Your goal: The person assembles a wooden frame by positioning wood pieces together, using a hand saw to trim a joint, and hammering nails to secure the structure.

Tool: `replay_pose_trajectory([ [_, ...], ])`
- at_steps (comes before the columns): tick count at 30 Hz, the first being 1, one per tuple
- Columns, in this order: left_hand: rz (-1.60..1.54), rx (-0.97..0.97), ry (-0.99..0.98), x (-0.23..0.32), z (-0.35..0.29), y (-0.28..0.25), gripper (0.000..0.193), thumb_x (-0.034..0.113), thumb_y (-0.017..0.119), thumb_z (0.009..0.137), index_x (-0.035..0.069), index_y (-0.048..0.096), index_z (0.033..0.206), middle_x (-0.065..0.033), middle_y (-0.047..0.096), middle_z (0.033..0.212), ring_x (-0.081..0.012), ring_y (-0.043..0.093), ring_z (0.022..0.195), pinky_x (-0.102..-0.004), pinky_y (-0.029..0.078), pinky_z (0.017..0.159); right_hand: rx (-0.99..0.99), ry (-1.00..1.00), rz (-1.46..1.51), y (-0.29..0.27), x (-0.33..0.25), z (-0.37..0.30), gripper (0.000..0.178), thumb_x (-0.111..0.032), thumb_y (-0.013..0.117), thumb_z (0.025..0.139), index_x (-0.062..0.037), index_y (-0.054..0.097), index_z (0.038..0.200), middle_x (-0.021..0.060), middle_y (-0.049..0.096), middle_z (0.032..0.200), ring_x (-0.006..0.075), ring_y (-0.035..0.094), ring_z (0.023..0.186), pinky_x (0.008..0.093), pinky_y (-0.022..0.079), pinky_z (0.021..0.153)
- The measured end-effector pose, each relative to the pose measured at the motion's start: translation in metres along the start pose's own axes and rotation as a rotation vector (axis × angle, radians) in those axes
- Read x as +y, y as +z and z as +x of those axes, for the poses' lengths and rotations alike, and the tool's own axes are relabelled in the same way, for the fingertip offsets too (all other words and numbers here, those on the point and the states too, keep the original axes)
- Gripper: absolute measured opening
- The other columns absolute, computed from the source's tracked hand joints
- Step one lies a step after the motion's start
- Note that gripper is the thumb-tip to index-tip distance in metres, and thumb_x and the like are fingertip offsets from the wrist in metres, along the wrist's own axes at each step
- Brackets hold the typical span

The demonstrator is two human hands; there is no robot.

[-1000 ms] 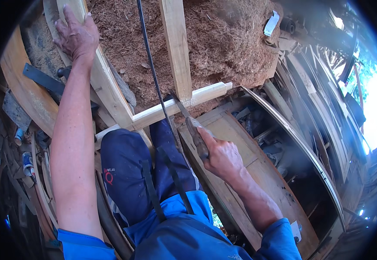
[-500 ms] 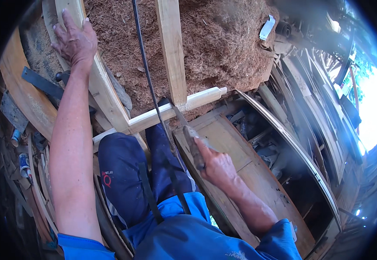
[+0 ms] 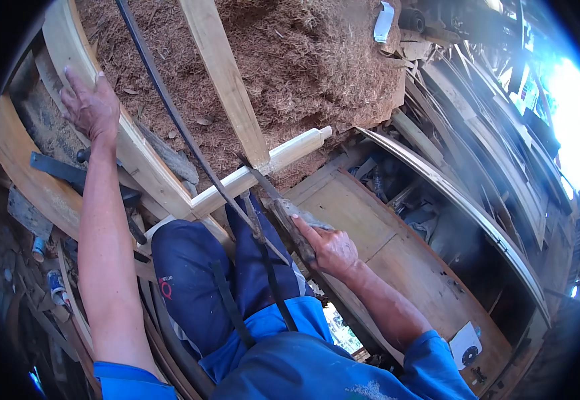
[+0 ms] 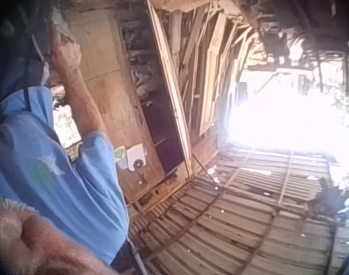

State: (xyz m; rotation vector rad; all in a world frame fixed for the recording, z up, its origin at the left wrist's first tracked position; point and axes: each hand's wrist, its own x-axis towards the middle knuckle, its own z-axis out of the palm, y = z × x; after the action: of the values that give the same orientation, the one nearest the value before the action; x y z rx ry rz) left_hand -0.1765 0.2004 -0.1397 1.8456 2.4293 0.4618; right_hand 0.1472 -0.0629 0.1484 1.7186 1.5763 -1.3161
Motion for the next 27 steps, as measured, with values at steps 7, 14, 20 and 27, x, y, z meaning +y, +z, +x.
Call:
replay_pose_trajectory([
  [7, 0.018, -0.072, 0.007, -0.002, 0.004, 0.001, 0.077, 0.049, 0.057, 0.091, 0.007, 0.031, 0.151, -0.0309, 0.044, 0.138, -0.0410, 0.041, 0.132, -0.0570, 0.032, 0.106, -0.180, 0.212, 0.018, -0.032, -0.056, 0.041, 0.072, -0.013, 0.062, 0.076, -0.0090, 0.040, 0.144, 0.0221, 0.069, 0.095, 0.0419, 0.068, 0.076, 0.0509, 0.056, 0.070],
  [14, 0.037, -0.085, -0.009, -0.005, 0.002, 0.010, 0.078, 0.049, 0.055, 0.091, 0.007, 0.029, 0.152, -0.0306, 0.044, 0.137, -0.0401, 0.041, 0.132, -0.0573, 0.032, 0.106, 0.001, 0.149, 0.039, -0.014, -0.034, 0.006, 0.063, -0.011, 0.058, 0.080, -0.0031, 0.041, 0.141, 0.0211, 0.069, 0.092, 0.0402, 0.069, 0.076, 0.0477, 0.056, 0.068],
  [20, 0.122, -0.039, 0.021, -0.014, 0.009, 0.011, 0.074, 0.048, 0.054, 0.092, 0.010, 0.030, 0.151, -0.0316, 0.044, 0.137, -0.0436, 0.043, 0.130, -0.0522, 0.037, 0.104, -0.202, 0.297, 0.084, -0.083, -0.078, -0.062, 0.068, -0.013, 0.060, 0.081, -0.0114, 0.039, 0.145, 0.0180, 0.069, 0.089, 0.0363, 0.070, 0.078, 0.0479, 0.056, 0.064],
  [27, 0.062, 0.000, -0.014, -0.006, 0.010, 0.001, 0.076, 0.047, 0.056, 0.091, 0.008, 0.030, 0.151, -0.0311, 0.042, 0.140, -0.0451, 0.041, 0.130, -0.0521, 0.033, 0.108, 0.120, 0.206, 0.154, -0.095, -0.062, -0.204, 0.080, -0.009, 0.074, 0.066, -0.0030, 0.046, 0.141, 0.0139, 0.070, 0.093, 0.0288, 0.071, 0.077, 0.0388, 0.057, 0.065],
])
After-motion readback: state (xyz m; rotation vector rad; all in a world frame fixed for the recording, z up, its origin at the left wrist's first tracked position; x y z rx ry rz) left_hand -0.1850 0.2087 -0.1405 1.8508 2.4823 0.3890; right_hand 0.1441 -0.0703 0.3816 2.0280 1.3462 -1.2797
